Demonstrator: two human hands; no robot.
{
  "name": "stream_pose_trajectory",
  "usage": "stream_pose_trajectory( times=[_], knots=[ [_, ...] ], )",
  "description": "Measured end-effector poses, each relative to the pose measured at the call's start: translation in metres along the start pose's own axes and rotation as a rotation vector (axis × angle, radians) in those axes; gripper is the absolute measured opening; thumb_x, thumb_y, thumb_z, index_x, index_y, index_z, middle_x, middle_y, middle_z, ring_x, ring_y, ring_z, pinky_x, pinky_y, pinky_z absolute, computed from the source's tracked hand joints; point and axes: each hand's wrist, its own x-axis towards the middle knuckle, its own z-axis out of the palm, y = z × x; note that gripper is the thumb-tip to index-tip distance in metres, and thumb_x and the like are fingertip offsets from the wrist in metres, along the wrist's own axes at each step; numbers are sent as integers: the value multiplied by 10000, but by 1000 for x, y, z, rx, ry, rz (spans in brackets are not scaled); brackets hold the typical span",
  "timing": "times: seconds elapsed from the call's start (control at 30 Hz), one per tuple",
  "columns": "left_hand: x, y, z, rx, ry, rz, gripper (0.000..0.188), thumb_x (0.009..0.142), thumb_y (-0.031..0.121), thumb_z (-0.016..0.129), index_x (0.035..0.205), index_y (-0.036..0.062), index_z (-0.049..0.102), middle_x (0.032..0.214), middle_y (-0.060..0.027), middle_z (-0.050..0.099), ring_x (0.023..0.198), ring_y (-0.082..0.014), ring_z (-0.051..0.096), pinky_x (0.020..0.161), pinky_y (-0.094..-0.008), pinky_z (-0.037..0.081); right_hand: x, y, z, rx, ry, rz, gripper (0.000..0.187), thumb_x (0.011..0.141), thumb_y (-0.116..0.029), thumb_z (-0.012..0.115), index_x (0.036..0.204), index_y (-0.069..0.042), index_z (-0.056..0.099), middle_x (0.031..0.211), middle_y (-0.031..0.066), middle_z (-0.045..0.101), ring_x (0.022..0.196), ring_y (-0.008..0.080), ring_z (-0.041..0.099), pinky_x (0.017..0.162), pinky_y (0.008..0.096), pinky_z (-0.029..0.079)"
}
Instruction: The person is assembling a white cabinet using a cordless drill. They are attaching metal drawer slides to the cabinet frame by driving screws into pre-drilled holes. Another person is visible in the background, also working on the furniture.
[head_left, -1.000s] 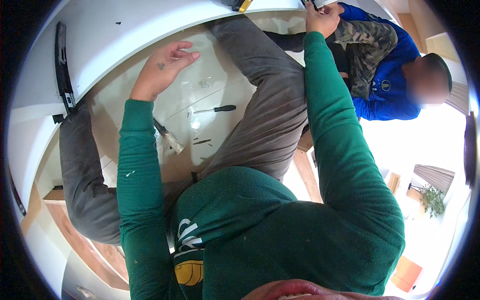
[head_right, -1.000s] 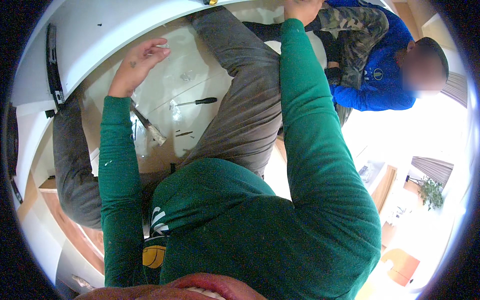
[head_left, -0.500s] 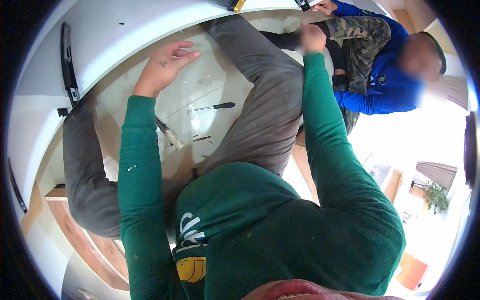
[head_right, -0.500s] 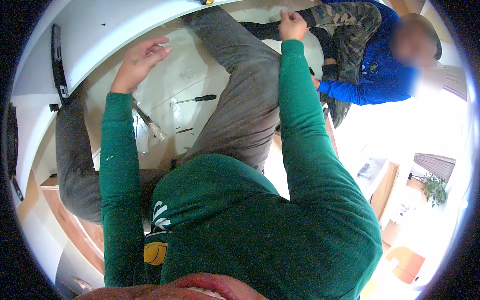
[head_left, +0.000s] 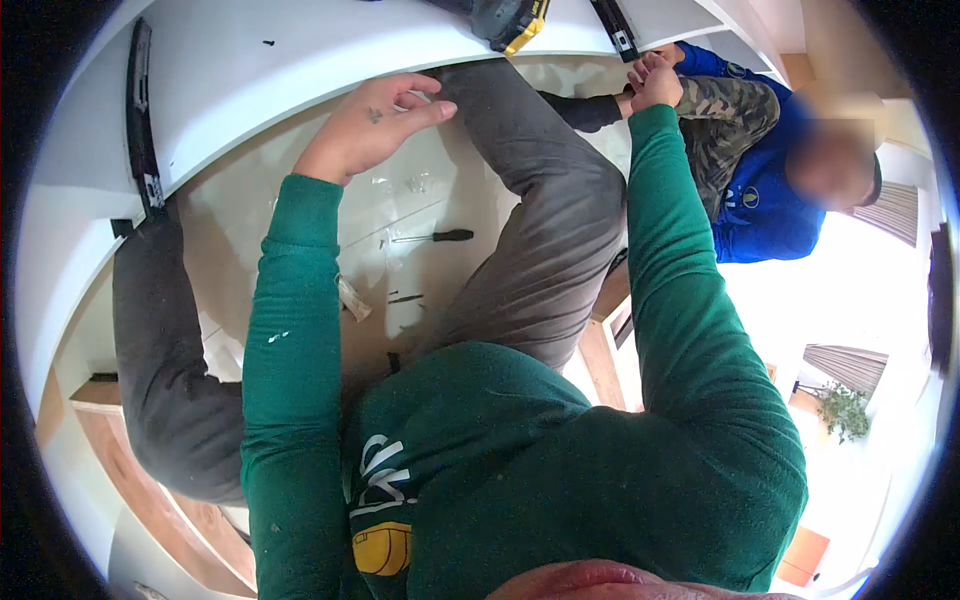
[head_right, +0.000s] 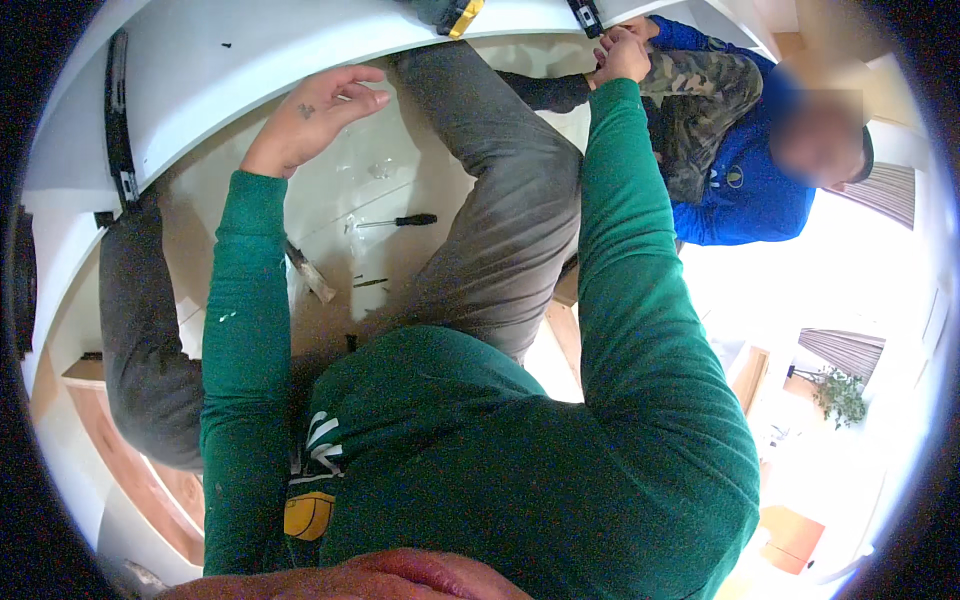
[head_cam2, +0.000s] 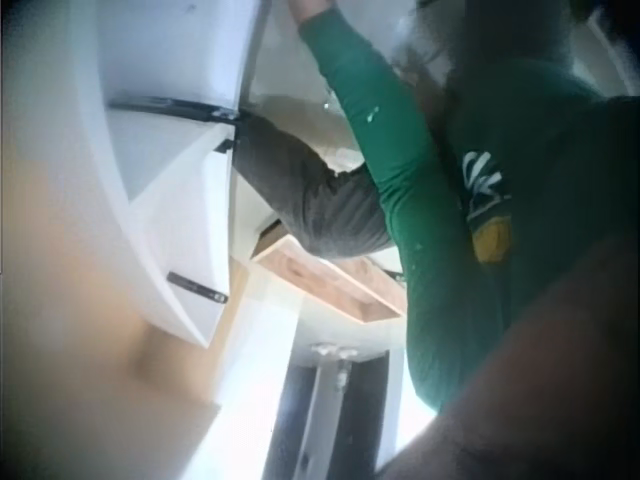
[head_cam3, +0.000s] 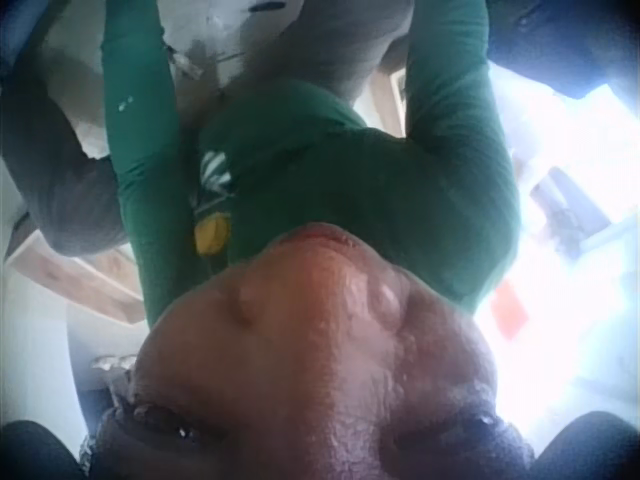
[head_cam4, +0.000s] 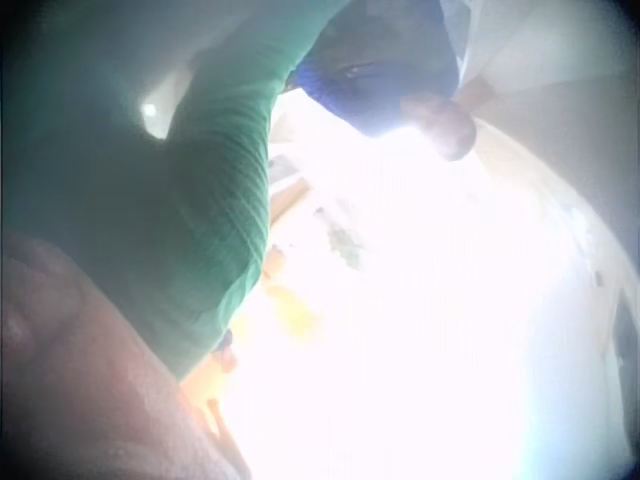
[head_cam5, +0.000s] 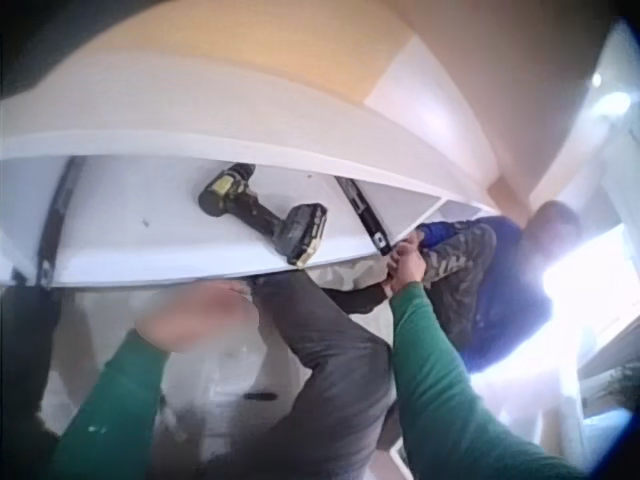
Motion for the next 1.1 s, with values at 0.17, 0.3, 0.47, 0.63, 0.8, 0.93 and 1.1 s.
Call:
stream_pose_trajectory(
  times=[0.17,0.3,0.47,0.63,0.8,0.93,1.1],
  knots=[
    [17,-11,-7,-10,-77,58,542,944,417,730,1357,78,643,1106,-88,701,1055,-191,641,971,-342,494,4,-1,6,-10,-5,18,242,920,-124,642,1091,47,654,975,119,646,807,228,643,632,392,598],
    [19,-20,-10,-47,-106,103,536,944,413,730,1353,78,645,1127,-85,702,1050,-202,649,967,-343,501,2,-3,8,-13,-60,34,236,919,-107,665,1100,43,645,964,99,632,792,208,607,641,381,595],
    [22,-27,-8,-44,-83,113,533,944,405,730,1341,58,652,1160,-97,711,1058,-202,657,972,-343,506,24,-9,6,-36,-150,171,146,926,-119,691,1026,-33,628,920,68,605,869,229,595,735,457,604],
    [11,-14,-11,15,-18,33,544,950,409,723,1344,40,652,1174,-100,719,1066,-191,659,974,-341,507,26,-13,14,-108,-158,222,123,919,-105,703,940,-52,595,845,43,572,731,237,610,722,457,600],
    [10,-17,-10,-2,-2,19,541,955,413,719,1344,44,655,1151,-93,719,1054,-186,660,976,-335,505,27,-15,16,-123,-140,206,138,907,-78,713,924,-72,577,809,24,535,725,233,610,701,450,596],
    [7,-15,-9,-19,-4,9,536,956,413,719,1341,46,657,1137,-88,719,1046,-180,662,972,-331,504,23,-15,15,-137,-142,173,142,904,-71,712,920,-82,571,804,19,525,709,233,597,693,443,595],
    [8,-20,-8,-24,2,21,531,956,409,717,1338,44,658,1119,-86,721,1040,-181,662,964,-329,505,15,-18,20,-139,-109,159,143,888,-68,720,937,-87,587,799,13,508,674,227,570,683,449,597]
  ],
)
